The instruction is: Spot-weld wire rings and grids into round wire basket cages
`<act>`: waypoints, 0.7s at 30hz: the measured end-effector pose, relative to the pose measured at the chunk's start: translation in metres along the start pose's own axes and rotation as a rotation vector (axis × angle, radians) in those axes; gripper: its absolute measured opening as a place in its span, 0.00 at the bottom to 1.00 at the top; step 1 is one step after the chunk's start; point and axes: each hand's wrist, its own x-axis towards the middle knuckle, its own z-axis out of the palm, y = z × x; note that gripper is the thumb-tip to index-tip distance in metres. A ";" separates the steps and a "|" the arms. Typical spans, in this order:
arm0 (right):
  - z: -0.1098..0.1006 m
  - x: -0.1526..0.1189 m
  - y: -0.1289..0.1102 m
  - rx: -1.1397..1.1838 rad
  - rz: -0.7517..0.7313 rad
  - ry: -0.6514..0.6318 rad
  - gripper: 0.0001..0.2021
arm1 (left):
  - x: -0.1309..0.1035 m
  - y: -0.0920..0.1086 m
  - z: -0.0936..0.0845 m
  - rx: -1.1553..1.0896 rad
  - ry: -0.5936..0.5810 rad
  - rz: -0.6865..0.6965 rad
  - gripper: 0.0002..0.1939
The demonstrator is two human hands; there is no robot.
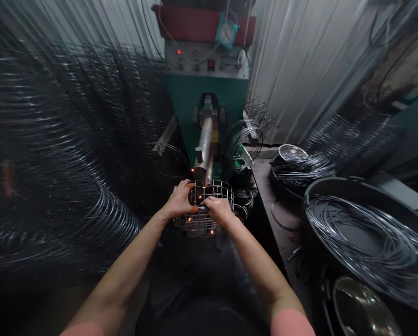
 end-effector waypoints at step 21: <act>0.066 -0.060 0.031 1.278 0.656 0.397 0.15 | 0.035 -0.005 -0.002 -0.005 0.134 -0.184 0.42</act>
